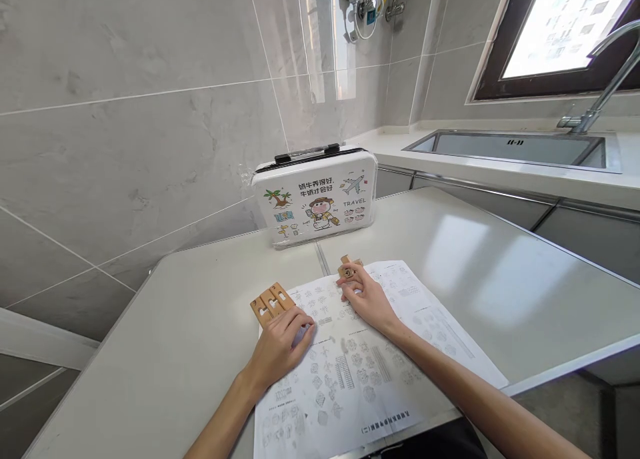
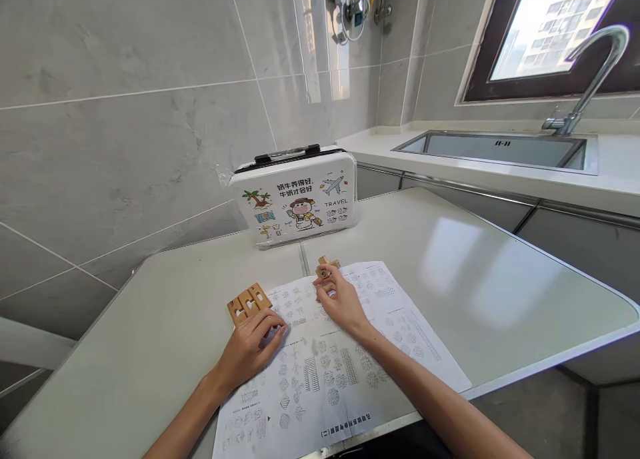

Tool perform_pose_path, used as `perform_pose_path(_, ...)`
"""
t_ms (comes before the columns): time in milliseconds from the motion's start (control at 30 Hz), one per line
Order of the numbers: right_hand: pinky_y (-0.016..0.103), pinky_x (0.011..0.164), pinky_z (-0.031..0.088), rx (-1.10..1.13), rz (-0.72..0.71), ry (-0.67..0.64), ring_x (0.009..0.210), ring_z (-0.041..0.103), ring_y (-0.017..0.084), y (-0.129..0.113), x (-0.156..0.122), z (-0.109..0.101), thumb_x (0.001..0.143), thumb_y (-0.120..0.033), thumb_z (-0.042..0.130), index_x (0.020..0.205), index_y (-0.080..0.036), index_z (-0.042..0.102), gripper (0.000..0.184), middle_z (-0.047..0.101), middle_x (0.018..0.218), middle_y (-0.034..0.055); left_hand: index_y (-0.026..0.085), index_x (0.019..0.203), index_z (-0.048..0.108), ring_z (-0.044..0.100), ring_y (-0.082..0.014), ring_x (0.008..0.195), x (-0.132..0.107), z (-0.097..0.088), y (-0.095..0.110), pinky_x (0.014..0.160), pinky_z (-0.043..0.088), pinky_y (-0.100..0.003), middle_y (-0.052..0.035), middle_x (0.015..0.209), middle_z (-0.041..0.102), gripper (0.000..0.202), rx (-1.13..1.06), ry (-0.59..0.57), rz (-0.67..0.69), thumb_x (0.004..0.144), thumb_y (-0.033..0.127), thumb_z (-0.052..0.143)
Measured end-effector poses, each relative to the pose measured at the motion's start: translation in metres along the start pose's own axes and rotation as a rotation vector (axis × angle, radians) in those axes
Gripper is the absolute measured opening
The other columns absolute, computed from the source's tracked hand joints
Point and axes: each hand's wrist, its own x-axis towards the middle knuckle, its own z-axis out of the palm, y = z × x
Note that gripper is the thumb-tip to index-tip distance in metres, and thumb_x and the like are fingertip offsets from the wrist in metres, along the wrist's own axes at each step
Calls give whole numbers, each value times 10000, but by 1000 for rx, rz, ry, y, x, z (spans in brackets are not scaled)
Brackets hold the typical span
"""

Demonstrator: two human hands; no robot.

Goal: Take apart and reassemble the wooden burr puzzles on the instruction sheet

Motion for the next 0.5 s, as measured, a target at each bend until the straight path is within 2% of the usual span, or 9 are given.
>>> perform_pose_path(100, 322, 720, 606, 43, -74, -42, 763, 715, 166, -6, -3, 1, 918, -267, 544, 1249, -239, 600, 337, 746, 1023, 52, 234, 1004, 669, 678, -199, 818, 1, -2, 2, 753, 562, -353, -61, 952, 720, 179, -38, 14, -52, 1051, 316, 517)
perform_pose_path(233, 287, 663, 562, -17, -214, -98, 720, 679, 152, -10, -8, 3, 927, -246, 548, 1211, -236, 625, 295, 751, 1017, 48, 246, 1013, 660, 644, -198, 791, 3, -2, 2, 686, 537, -334, -58, 964, 699, 201, -159, 10, -233, 1050, 393, 528)
perform_pose_path(367, 276, 670, 548, -84, -357, -217, 734, 659, 150, -14, -16, 6, 907, -176, 560, 1175, -248, 641, 289, 750, 1027, 34, 257, 1137, 638, 683, -213, 936, 3, 3, -5, 841, 584, -373, -68, 1101, 716, 263, -383, 73, -414, 1041, 482, 540)
perform_pose_path(500, 271, 673, 532, -144, -470, -414, 773, 654, 162, -17, -25, 9, 879, -143, 590, 1172, -262, 665, 325, 736, 1033, 26, 244, 1391, 536, 703, -272, 1159, 5, 4, -8, 1024, 576, -463, -143, 1330, 691, 544, -664, 34, -428, 1014, 635, 505)
